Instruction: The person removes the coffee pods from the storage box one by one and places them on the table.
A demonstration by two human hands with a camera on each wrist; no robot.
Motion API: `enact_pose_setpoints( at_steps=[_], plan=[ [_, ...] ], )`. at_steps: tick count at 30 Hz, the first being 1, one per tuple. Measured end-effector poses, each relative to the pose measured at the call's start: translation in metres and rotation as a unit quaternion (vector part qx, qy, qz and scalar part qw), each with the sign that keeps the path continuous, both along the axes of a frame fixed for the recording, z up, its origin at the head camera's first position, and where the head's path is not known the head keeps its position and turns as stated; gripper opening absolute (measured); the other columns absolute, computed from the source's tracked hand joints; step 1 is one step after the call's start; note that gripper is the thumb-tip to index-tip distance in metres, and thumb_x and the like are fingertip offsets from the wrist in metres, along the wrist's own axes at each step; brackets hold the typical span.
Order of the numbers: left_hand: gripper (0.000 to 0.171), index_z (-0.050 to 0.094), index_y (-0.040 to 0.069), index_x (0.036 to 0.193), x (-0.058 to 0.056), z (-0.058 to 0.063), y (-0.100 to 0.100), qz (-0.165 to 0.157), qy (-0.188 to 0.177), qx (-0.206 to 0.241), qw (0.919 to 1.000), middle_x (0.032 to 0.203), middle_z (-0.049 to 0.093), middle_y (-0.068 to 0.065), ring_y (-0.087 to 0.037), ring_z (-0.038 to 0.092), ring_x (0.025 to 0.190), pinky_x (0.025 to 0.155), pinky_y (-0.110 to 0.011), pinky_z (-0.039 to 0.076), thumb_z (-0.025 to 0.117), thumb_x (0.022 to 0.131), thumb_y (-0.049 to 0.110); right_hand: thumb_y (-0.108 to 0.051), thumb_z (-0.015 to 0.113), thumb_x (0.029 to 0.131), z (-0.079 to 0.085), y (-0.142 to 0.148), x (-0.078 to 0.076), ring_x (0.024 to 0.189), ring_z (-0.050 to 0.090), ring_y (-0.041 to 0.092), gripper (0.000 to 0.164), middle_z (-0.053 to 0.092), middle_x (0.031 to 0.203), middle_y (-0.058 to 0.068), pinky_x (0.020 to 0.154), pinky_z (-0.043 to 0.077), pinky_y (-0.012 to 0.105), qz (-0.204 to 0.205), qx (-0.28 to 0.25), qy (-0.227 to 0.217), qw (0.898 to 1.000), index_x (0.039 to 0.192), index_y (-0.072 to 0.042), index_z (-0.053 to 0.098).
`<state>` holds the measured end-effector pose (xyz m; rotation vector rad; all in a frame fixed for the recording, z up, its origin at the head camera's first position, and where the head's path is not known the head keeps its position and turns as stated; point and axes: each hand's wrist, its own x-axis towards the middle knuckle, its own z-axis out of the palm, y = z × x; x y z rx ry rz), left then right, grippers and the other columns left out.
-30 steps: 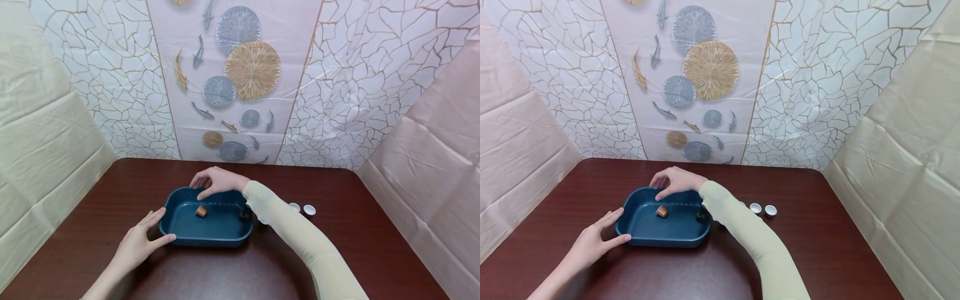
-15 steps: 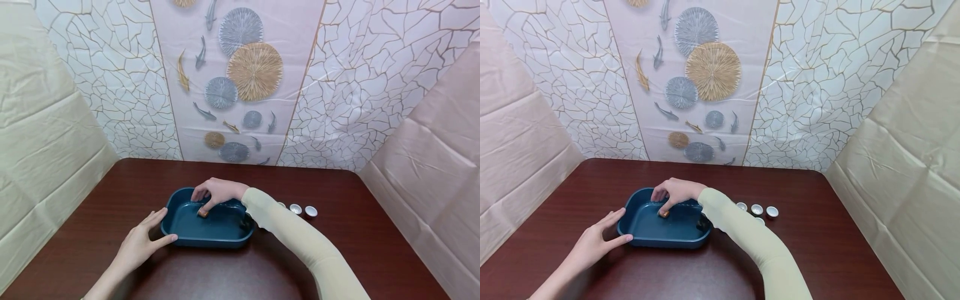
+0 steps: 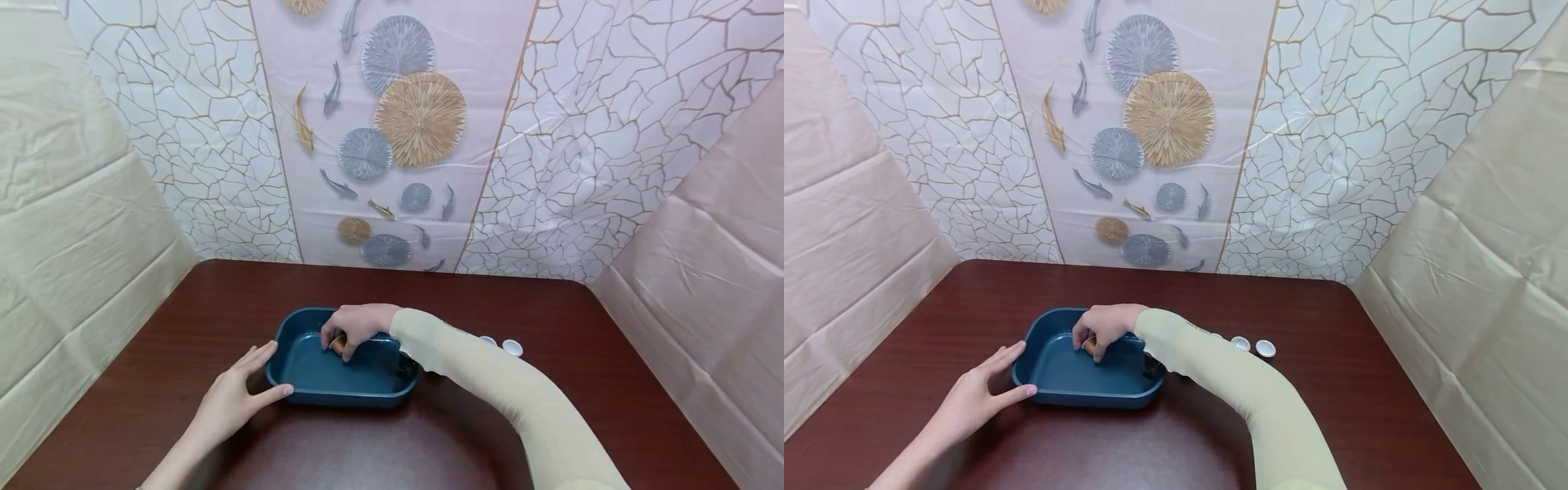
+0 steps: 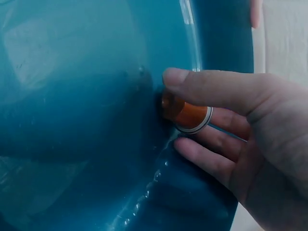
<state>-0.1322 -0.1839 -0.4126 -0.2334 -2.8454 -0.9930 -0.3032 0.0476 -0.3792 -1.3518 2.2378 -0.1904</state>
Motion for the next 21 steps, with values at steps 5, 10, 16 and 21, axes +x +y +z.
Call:
enact_pose_setpoints(
  at_steps=[5,10,16,21],
  plan=[
    [0.086,0.045,0.016,0.150,0.000,0.000,0.000,0.000,0.000,0.000,1.0000,0.153,0.047,-0.012,-0.042,0.035,0.146,0.102,-0.069,0.040,0.075,0.080,0.056,-0.014,0.076,0.087,0.001,-0.003,0.001,0.107,0.062,0.004,0.033,0.068,0.122,-0.005,0.091,0.053,0.019,-0.002,0.010,0.013,1.000,0.118,-0.023,0.069],
    [0.085,0.045,0.016,0.150,0.000,-0.001,-0.001,0.003,-0.002,-0.002,1.0000,0.154,0.046,-0.012,-0.041,0.035,0.146,0.101,-0.068,0.041,0.075,0.080,0.055,-0.013,0.074,0.089,0.003,-0.006,0.003,0.096,0.062,0.004,0.024,0.070,0.112,-0.006,0.084,0.053,0.016,0.014,0.001,0.030,0.999,0.112,-0.020,0.071],
    [0.085,0.045,0.016,0.149,0.000,-0.001,-0.001,0.002,-0.001,-0.003,1.0000,0.154,0.046,-0.012,-0.040,0.036,0.146,0.102,-0.067,0.041,0.075,0.080,0.055,-0.014,0.072,0.091,0.006,-0.007,0.003,0.096,0.063,0.003,0.024,0.070,0.112,-0.005,0.085,0.052,0.015,0.019,-0.019,0.036,0.999,0.114,-0.019,0.071],
    [0.086,0.045,0.016,0.150,0.000,0.000,0.000,0.000,-0.001,-0.002,1.0000,0.154,0.046,-0.012,-0.041,0.036,0.146,0.102,-0.067,0.041,0.075,0.080,0.056,-0.016,0.072,0.091,0.011,-0.009,0.003,0.098,0.063,0.004,0.025,0.070,0.114,-0.006,0.087,0.052,0.015,0.022,-0.033,0.043,0.998,0.116,-0.019,0.071]
  ],
)
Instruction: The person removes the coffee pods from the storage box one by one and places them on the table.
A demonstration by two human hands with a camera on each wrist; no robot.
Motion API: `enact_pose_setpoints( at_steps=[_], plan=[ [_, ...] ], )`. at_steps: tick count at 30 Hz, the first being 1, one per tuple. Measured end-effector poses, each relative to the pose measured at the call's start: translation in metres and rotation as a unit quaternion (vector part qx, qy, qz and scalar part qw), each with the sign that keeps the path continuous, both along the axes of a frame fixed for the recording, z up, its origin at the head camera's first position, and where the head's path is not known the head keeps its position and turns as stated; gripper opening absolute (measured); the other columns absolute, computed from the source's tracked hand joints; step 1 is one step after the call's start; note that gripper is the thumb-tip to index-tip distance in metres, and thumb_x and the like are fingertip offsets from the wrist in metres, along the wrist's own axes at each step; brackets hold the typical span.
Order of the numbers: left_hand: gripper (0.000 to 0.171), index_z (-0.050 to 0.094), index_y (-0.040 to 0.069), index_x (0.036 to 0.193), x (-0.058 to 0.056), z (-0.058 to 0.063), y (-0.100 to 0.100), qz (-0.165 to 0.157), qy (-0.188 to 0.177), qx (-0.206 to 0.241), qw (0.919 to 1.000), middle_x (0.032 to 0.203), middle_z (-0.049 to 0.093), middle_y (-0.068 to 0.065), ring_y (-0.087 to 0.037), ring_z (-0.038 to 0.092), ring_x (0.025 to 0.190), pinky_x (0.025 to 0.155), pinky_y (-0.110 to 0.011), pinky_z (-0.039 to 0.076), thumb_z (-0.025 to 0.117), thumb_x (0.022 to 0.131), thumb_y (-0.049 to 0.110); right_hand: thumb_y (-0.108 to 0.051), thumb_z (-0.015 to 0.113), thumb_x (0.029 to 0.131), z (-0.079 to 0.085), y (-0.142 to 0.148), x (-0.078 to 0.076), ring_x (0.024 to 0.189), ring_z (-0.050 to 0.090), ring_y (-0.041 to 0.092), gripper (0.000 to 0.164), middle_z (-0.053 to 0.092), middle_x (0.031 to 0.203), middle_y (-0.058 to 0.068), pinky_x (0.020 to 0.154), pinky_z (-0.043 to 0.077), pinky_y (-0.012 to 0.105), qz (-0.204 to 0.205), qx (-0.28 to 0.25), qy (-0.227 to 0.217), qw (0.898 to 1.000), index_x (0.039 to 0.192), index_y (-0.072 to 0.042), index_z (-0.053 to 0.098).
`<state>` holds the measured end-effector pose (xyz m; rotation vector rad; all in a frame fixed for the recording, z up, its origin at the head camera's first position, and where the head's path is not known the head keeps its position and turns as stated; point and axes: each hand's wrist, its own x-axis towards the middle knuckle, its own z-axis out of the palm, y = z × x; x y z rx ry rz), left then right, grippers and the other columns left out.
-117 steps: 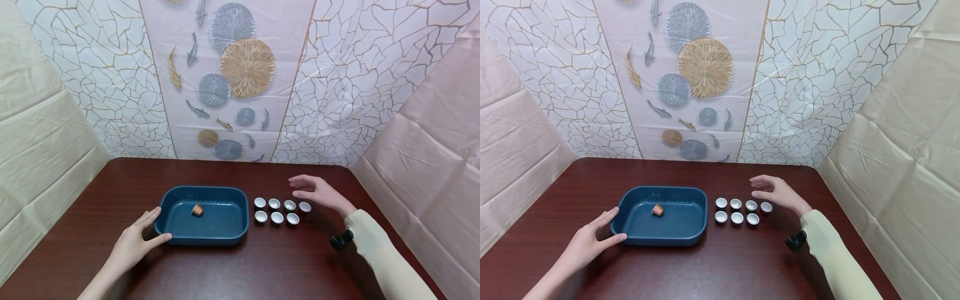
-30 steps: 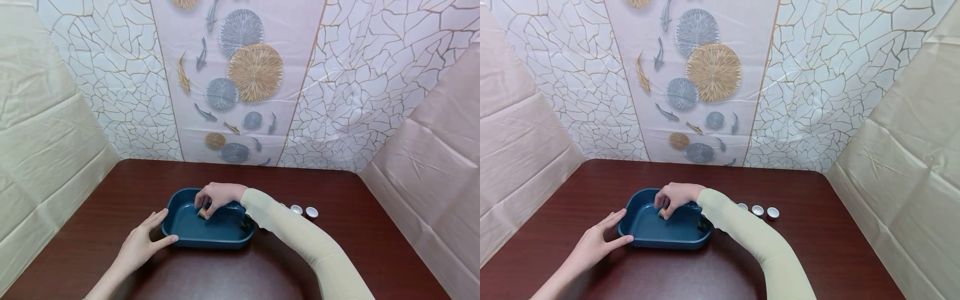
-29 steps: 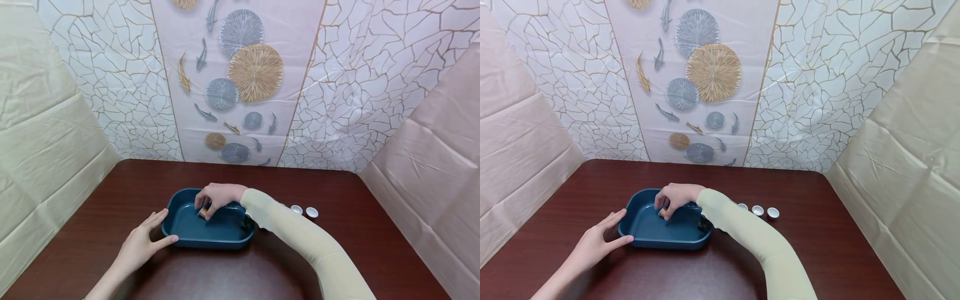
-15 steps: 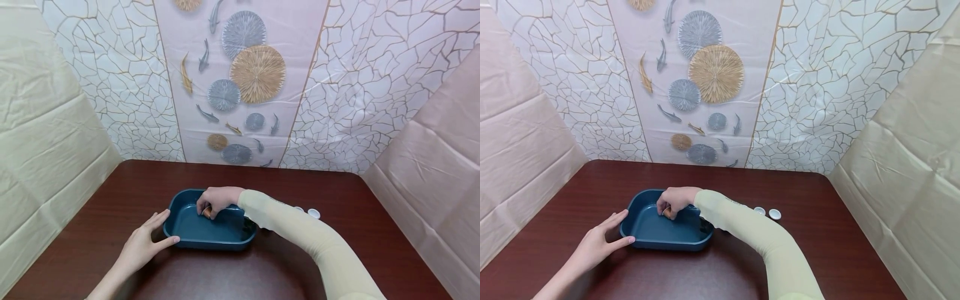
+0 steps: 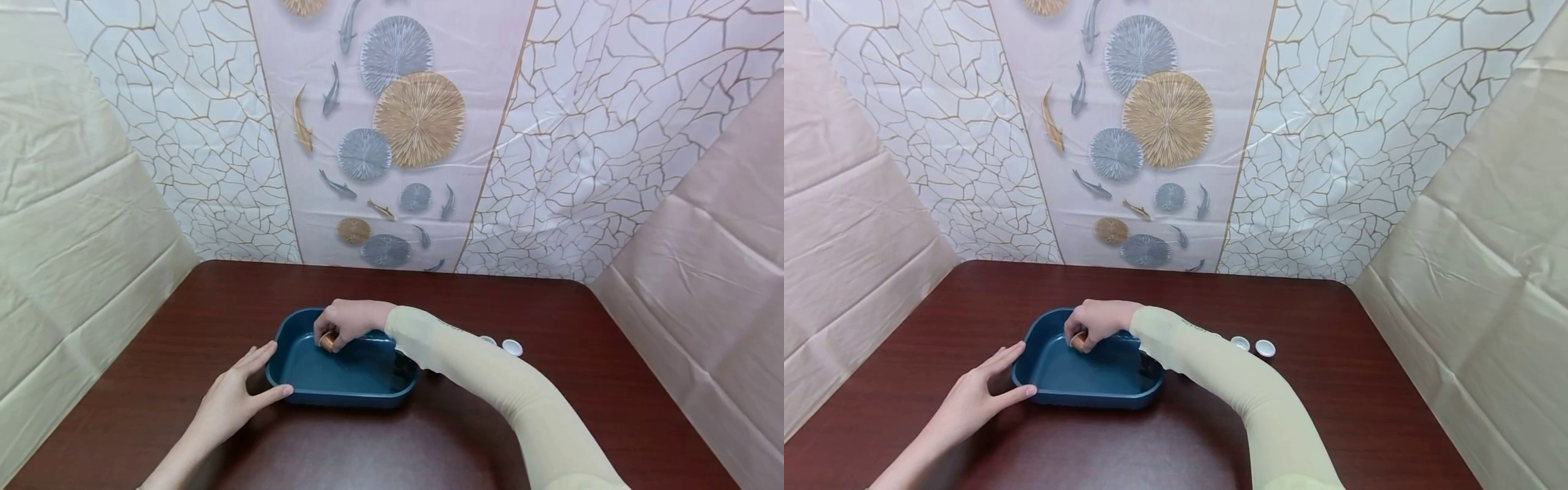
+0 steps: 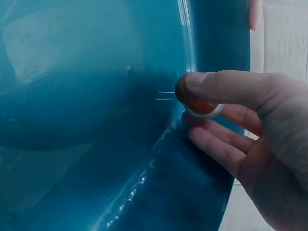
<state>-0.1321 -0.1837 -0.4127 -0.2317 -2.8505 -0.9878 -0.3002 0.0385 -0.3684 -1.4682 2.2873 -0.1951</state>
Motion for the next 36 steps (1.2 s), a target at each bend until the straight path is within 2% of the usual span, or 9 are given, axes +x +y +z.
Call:
enact_pose_setpoints(
  at_steps=[6,11,18,24,28,36],
  plan=[
    [0.086,0.045,0.016,0.150,-0.001,0.001,0.001,0.002,0.002,-0.003,1.0000,0.154,0.046,-0.013,-0.041,0.036,0.146,0.101,-0.067,0.042,0.075,0.080,0.056,-0.017,0.071,0.092,0.004,0.001,-0.001,0.091,0.065,0.005,0.027,0.068,0.120,-0.004,0.080,0.054,0.014,-0.012,-0.014,-0.003,1.000,0.119,-0.020,0.070],
    [0.085,0.045,0.017,0.149,-0.001,0.001,0.000,0.003,0.007,-0.003,1.0000,0.154,0.046,-0.012,-0.041,0.036,0.145,0.101,-0.067,0.042,0.076,0.080,0.055,-0.016,0.070,0.093,0.012,0.006,-0.002,0.093,0.066,0.006,0.029,0.067,0.123,-0.001,0.080,0.054,0.015,-0.023,-0.025,-0.011,0.999,0.122,-0.018,0.069],
    [0.084,0.045,0.017,0.149,-0.001,0.000,0.000,0.005,0.007,-0.003,1.0000,0.154,0.046,-0.012,-0.040,0.037,0.145,0.102,-0.068,0.041,0.076,0.080,0.054,-0.015,0.070,0.092,0.022,0.013,-0.005,0.099,0.067,0.006,0.031,0.069,0.119,0.000,0.085,0.055,0.017,-0.034,-0.058,-0.032,0.997,0.123,-0.016,0.068],
    [0.085,0.045,0.017,0.150,0.000,-0.001,0.001,0.006,0.005,-0.001,1.0000,0.153,0.046,-0.013,-0.040,0.037,0.145,0.101,-0.068,0.041,0.076,0.080,0.055,-0.019,0.070,0.092,0.030,0.021,-0.003,0.096,0.068,0.004,0.025,0.072,0.110,-0.002,0.084,0.055,0.017,-0.035,-0.098,-0.053,0.993,0.118,-0.016,0.070],
    [0.086,0.045,0.018,0.150,0.000,0.000,0.001,0.007,0.002,0.002,1.0000,0.154,0.046,-0.012,-0.040,0.037,0.145,0.100,-0.069,0.041,0.076,0.080,0.055,-0.019,0.069,0.093,0.035,0.026,-0.001,0.098,0.069,0.005,0.022,0.074,0.107,-0.001,0.086,0.055,0.017,-0.029,-0.126,-0.062,0.990,0.114,-0.011,0.071],
    [0.086,0.044,0.019,0.150,0.000,0.000,0.002,0.007,-0.006,0.004,0.9999,0.154,0.045,-0.012,-0.040,0.036,0.146,0.102,-0.067,0.041,0.075,0.080,0.057,-0.014,0.072,0.091,0.039,0.030,0.002,0.096,0.069,0.007,0.019,0.074,0.105,-0.001,0.086,0.056,0.017,-0.044,-0.141,-0.074,0.986,0.110,-0.013,0.072]
  ],
)
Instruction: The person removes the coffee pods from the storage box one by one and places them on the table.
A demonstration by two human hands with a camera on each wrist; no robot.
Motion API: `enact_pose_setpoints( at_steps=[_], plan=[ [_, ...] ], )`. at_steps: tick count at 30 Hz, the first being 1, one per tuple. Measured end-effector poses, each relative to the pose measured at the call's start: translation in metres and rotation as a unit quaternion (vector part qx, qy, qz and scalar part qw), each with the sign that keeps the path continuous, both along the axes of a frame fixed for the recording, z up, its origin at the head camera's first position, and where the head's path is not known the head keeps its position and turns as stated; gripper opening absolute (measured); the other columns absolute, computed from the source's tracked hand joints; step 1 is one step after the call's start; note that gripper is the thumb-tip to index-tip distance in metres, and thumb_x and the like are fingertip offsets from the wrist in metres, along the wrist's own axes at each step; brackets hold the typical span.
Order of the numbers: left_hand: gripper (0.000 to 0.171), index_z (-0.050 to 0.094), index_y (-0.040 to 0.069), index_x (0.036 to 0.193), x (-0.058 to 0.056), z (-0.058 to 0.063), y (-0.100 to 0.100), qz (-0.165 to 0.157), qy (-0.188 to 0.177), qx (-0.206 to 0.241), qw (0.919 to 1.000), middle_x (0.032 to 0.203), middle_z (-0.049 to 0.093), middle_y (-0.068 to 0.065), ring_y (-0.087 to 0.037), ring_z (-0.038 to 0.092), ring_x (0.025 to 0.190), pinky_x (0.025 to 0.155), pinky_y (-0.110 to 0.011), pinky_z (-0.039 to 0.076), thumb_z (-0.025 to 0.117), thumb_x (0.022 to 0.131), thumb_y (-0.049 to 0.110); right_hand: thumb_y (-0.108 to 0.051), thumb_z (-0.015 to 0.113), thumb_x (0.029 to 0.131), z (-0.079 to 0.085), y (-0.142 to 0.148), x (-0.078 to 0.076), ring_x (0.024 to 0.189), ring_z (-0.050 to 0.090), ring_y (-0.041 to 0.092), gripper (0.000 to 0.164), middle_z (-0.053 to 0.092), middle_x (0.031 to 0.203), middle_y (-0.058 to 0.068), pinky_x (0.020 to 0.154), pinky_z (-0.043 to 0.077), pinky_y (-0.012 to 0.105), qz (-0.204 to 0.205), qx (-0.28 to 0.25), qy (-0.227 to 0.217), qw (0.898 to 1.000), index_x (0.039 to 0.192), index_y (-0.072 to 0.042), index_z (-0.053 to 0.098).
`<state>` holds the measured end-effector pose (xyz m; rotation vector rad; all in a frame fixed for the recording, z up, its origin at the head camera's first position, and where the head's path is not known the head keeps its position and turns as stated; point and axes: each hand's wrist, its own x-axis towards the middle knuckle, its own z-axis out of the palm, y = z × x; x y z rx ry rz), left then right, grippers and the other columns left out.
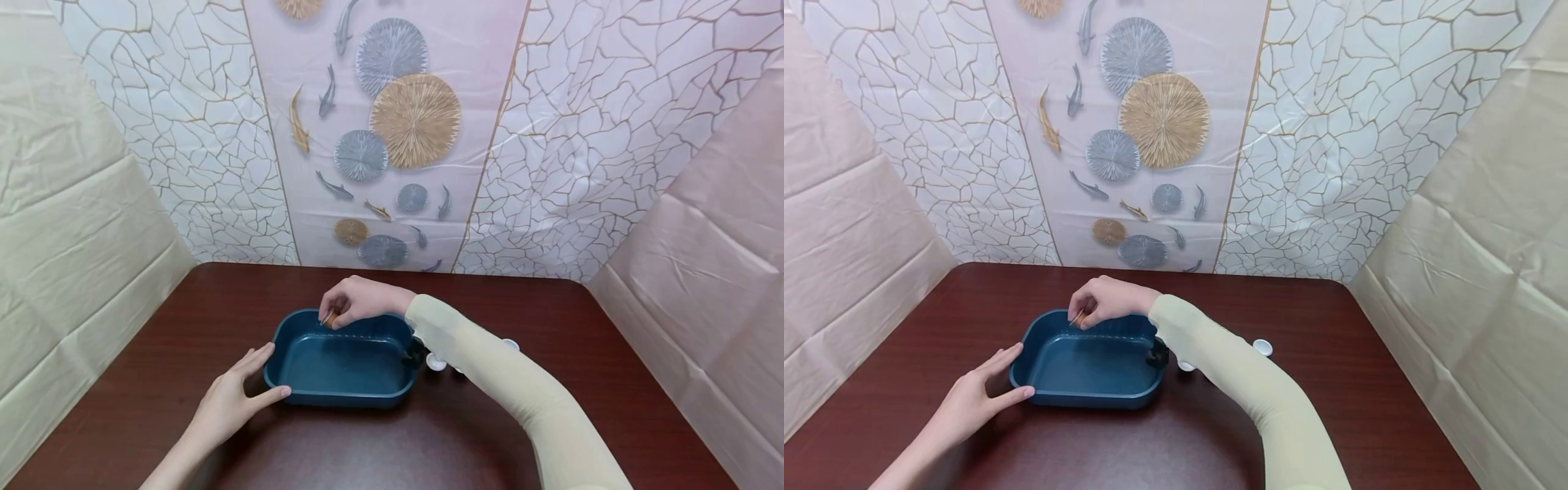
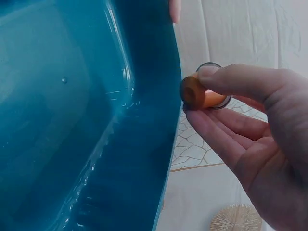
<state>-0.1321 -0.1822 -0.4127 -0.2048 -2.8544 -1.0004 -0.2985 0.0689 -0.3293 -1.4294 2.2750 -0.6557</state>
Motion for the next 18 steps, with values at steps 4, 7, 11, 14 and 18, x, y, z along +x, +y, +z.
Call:
enact_pose_setpoints(
  at_steps=[4,7,11,14,18],
  plan=[
    [0.086,0.044,0.019,0.150,0.000,0.000,0.001,-0.001,-0.002,0.001,1.0000,0.154,0.045,-0.012,-0.040,0.036,0.146,0.102,-0.068,0.041,0.075,0.080,0.057,-0.013,0.073,0.090,0.002,0.003,0.003,0.094,0.069,0.006,0.019,0.075,0.104,0.000,0.085,0.056,0.018,-0.003,-0.004,0.004,1.000,0.109,-0.013,0.072],
    [0.086,0.044,0.019,0.150,0.000,0.000,0.000,-0.001,-0.003,0.001,1.0000,0.154,0.045,-0.012,-0.040,0.036,0.146,0.102,-0.068,0.041,0.075,0.080,0.058,-0.012,0.073,0.089,0.004,0.007,0.005,0.096,0.069,0.005,0.022,0.074,0.106,0.000,0.086,0.056,0.019,-0.012,-0.009,0.001,1.000,0.111,-0.012,0.071],
    [0.087,0.044,0.019,0.150,0.000,0.000,0.000,0.000,-0.003,-0.001,1.0000,0.154,0.045,-0.013,-0.040,0.036,0.146,0.101,-0.069,0.040,0.075,0.079,0.058,-0.013,0.074,0.089,0.006,0.014,0.009,0.098,0.069,0.007,0.028,0.073,0.108,0.000,0.088,0.056,0.019,-0.030,-0.021,0.003,0.999,0.117,-0.014,0.069],
    [0.087,0.044,0.019,0.150,0.000,0.000,0.000,0.000,0.000,-0.005,1.0000,0.154,0.045,-0.013,-0.041,0.036,0.146,0.101,-0.070,0.040,0.075,0.079,0.058,-0.014,0.075,0.088,0.007,0.020,0.012,0.097,0.070,0.007,0.034,0.073,0.109,0.000,0.087,0.057,0.020,-0.047,-0.034,0.015,0.998,0.121,-0.013,0.068],
    [0.087,0.045,0.019,0.150,0.000,-0.001,0.000,0.000,0.007,-0.008,0.9999,0.154,0.046,-0.013,-0.040,0.037,0.145,0.100,-0.070,0.041,0.075,0.079,0.059,-0.016,0.077,0.087,0.004,0.026,0.016,0.093,0.070,0.006,0.037,0.072,0.110,-0.001,0.084,0.057,0.019,-0.075,-0.048,0.026,0.996,0.123,-0.010,0.067]
  ],
)
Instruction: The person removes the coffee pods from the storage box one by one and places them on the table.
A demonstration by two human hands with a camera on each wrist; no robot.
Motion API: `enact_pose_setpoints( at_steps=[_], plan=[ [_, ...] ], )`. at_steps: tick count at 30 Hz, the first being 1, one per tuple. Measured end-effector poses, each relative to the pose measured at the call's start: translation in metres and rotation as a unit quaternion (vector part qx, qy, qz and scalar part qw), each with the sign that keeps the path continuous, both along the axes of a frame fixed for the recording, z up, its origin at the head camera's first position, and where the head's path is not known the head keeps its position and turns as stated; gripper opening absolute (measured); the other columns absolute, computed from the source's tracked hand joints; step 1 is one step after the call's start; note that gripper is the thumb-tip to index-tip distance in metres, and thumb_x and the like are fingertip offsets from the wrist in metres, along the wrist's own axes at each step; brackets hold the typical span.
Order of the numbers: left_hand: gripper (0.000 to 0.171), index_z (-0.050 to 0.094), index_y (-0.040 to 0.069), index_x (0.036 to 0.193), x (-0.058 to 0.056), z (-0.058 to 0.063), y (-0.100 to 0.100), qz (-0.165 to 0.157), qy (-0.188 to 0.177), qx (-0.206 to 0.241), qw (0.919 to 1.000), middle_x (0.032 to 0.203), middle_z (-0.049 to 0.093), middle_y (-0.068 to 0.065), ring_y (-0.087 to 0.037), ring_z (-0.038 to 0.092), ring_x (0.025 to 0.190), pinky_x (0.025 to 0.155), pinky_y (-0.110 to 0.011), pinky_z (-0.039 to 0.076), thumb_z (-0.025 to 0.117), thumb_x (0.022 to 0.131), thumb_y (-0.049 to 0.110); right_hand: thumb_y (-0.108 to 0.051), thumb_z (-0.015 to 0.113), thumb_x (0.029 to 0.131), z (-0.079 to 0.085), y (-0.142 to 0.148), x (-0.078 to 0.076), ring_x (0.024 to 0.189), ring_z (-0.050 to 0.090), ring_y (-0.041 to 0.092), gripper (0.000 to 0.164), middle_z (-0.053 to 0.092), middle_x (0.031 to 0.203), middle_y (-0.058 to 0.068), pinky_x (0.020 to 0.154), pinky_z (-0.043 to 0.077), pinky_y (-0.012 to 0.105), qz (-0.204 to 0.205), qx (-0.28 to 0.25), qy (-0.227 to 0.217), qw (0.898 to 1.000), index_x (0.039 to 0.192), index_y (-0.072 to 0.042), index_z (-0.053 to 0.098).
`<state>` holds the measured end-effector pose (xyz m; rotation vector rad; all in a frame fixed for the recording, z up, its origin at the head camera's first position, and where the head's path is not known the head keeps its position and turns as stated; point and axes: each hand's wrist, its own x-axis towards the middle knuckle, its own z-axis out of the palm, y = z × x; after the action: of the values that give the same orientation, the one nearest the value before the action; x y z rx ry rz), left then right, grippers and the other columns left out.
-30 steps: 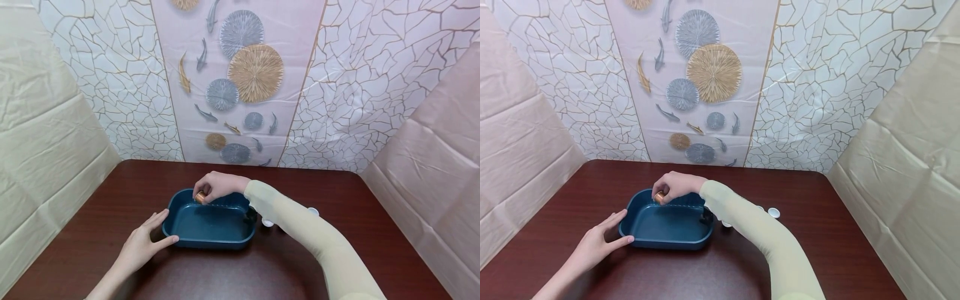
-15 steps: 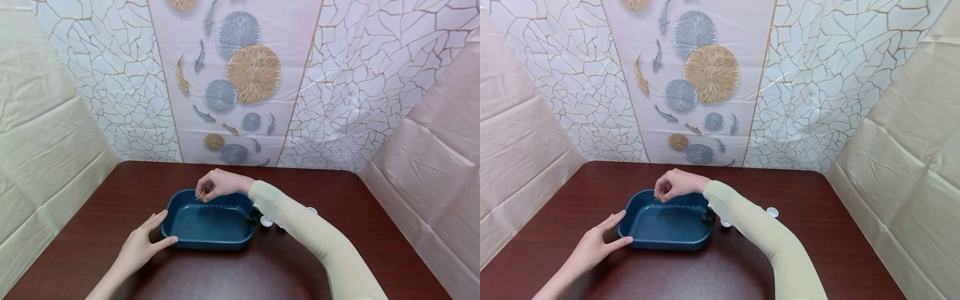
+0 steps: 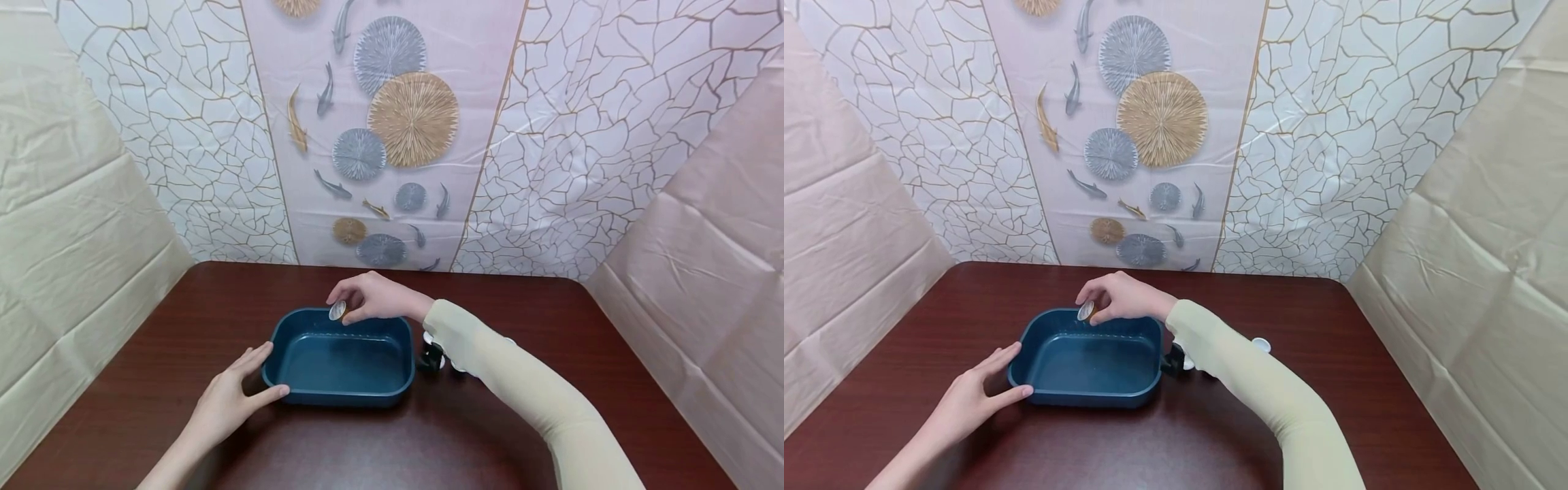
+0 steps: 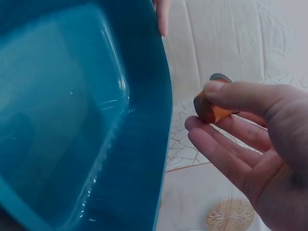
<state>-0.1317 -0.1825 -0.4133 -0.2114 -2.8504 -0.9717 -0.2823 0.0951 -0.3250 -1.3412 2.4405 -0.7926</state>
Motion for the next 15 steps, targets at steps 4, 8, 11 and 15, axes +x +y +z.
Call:
enact_pose_setpoints(
  at_steps=[4,8,11,15],
  plan=[
    [0.088,0.045,0.019,0.150,0.001,0.000,0.000,0.000,-0.002,-0.001,1.0000,0.154,0.046,-0.013,-0.040,0.037,0.145,0.099,-0.070,0.041,0.074,0.078,0.061,-0.015,0.077,0.087,-0.003,0.007,0.006,0.093,0.070,0.006,0.037,0.073,0.110,0.000,0.083,0.057,0.018,-0.018,-0.019,-0.007,1.000,0.122,-0.009,0.067],
    [0.087,0.045,0.020,0.150,0.001,0.000,-0.001,0.001,-0.003,0.000,1.0000,0.154,0.045,-0.012,-0.040,0.036,0.146,0.100,-0.069,0.041,0.074,0.079,0.060,-0.013,0.077,0.086,-0.003,0.016,0.012,0.095,0.071,0.008,0.037,0.073,0.111,0.002,0.084,0.058,0.020,-0.034,-0.044,-0.024,0.998,0.121,-0.009,0.066],
    [0.087,0.045,0.020,0.150,0.001,0.000,-0.001,-0.001,0.001,0.000,1.0000,0.154,0.045,-0.011,-0.039,0.037,0.146,0.100,-0.068,0.041,0.074,0.079,0.060,-0.014,0.078,0.086,-0.003,0.026,0.015,0.095,0.070,0.008,0.038,0.073,0.113,0.001,0.084,0.058,0.021,-0.053,-0.057,-0.033,0.996,0.121,-0.012,0.066],
    [0.086,0.045,0.020,0.150,0.001,0.000,-0.001,-0.002,0.005,0.000,1.0000,0.154,0.046,-0.011,-0.039,0.037,0.146,0.100,-0.068,0.042,0.074,0.079,0.060,-0.015,0.078,0.086,-0.007,0.041,0.018,0.095,0.070,0.008,0.037,0.072,0.112,-0.002,0.084,0.058,0.022,-0.071,-0.074,-0.034,0.994,0.121,-0.015,0.066]
  ],
)
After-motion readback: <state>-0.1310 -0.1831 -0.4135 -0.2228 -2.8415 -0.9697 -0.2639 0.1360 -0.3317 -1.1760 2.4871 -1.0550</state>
